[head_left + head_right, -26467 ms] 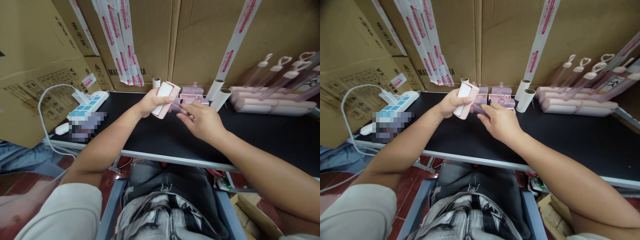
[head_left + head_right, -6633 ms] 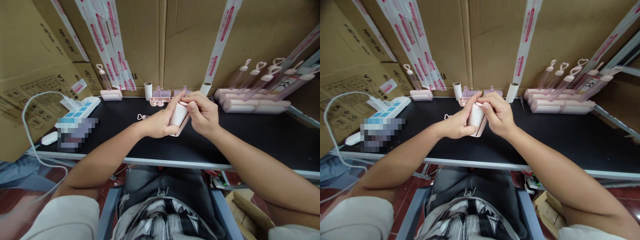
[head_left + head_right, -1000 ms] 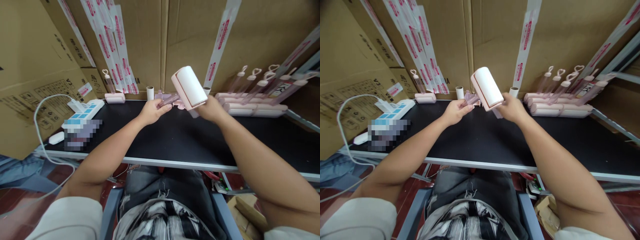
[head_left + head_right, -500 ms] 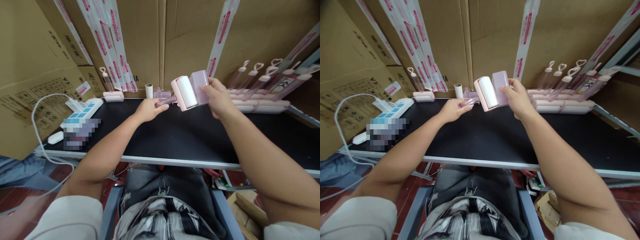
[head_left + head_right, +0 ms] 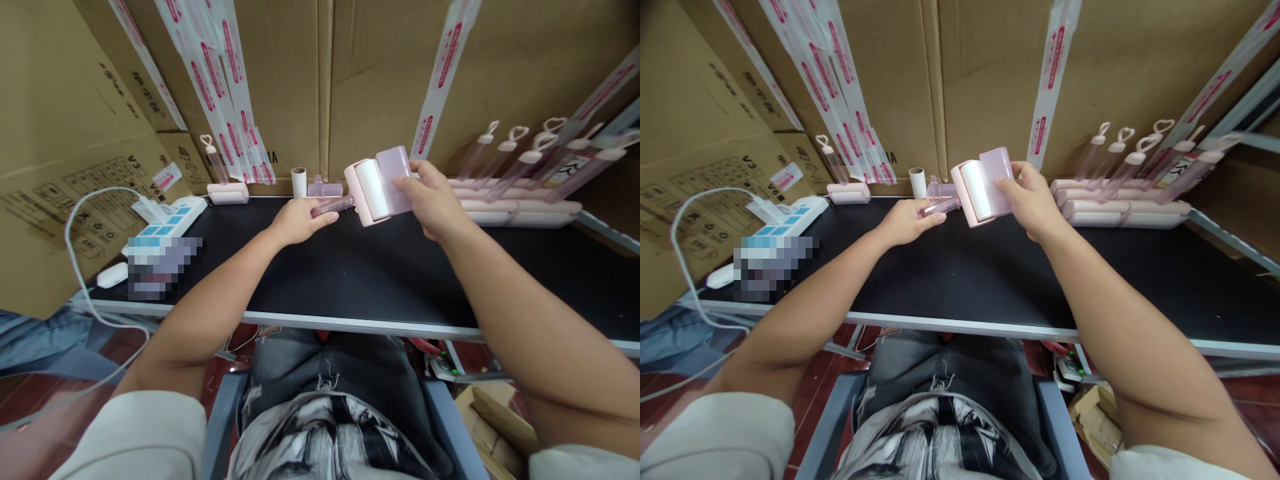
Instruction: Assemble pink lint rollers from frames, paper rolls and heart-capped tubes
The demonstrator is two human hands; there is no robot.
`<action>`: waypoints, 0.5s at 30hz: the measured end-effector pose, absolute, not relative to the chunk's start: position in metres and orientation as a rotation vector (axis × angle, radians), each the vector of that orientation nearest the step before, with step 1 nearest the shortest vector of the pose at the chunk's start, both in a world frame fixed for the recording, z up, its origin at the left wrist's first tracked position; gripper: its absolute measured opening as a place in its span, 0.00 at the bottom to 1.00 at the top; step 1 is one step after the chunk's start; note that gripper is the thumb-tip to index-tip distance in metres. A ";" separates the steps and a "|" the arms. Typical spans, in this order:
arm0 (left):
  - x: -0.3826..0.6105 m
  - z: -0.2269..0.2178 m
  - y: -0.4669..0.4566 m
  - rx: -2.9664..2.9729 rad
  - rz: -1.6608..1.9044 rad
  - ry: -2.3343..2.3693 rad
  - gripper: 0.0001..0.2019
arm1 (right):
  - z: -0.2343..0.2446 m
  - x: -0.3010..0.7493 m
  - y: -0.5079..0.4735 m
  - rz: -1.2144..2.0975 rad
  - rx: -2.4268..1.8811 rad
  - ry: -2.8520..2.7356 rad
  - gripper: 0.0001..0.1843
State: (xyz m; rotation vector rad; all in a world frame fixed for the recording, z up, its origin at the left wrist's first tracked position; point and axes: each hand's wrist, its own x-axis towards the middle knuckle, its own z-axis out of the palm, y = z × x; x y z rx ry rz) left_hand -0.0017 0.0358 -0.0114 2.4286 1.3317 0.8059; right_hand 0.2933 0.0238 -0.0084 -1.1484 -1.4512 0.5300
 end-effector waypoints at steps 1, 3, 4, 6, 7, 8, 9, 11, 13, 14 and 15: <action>-0.002 -0.012 0.036 2.431 0.807 1.319 0.34 | -0.009 0.292 0.023 0.534 -1.154 -1.469 0.19; -0.002 -0.013 0.036 2.432 0.801 1.321 0.34 | -0.010 0.290 0.022 0.539 -1.161 -1.502 0.20; -0.002 -0.013 0.036 2.433 0.793 1.325 0.34 | -0.011 0.289 0.022 0.545 -1.163 -1.510 0.21; -0.002 -0.014 0.037 2.430 0.794 1.319 0.34 | -0.012 0.288 0.021 0.571 -1.160 -1.502 0.21; -0.002 -0.015 0.037 2.427 0.801 1.309 0.33 | -0.012 0.288 0.022 0.586 -1.157 -1.492 0.21; -0.002 -0.015 0.038 2.424 0.808 1.301 0.33 | -0.012 0.287 0.022 0.600 -1.153 -1.483 0.22; -0.002 -0.016 0.038 2.421 0.816 1.301 0.33 | -0.013 0.287 0.022 0.608 -1.151 -1.479 0.22; -0.003 -0.016 0.039 2.417 0.821 1.309 0.33 | -0.013 0.287 0.022 0.611 -1.146 -1.482 0.22; -0.003 -0.017 0.039 2.418 0.819 1.316 0.33 | -0.013 0.287 0.021 0.606 -1.143 -1.491 0.23; -0.003 -0.017 0.040 2.420 0.817 1.322 0.33 | -0.013 0.287 0.022 0.606 -1.142 -1.493 0.23; -0.003 -0.017 0.040 2.421 0.811 1.330 0.33 | -0.014 0.288 0.022 0.605 -1.143 -1.496 0.23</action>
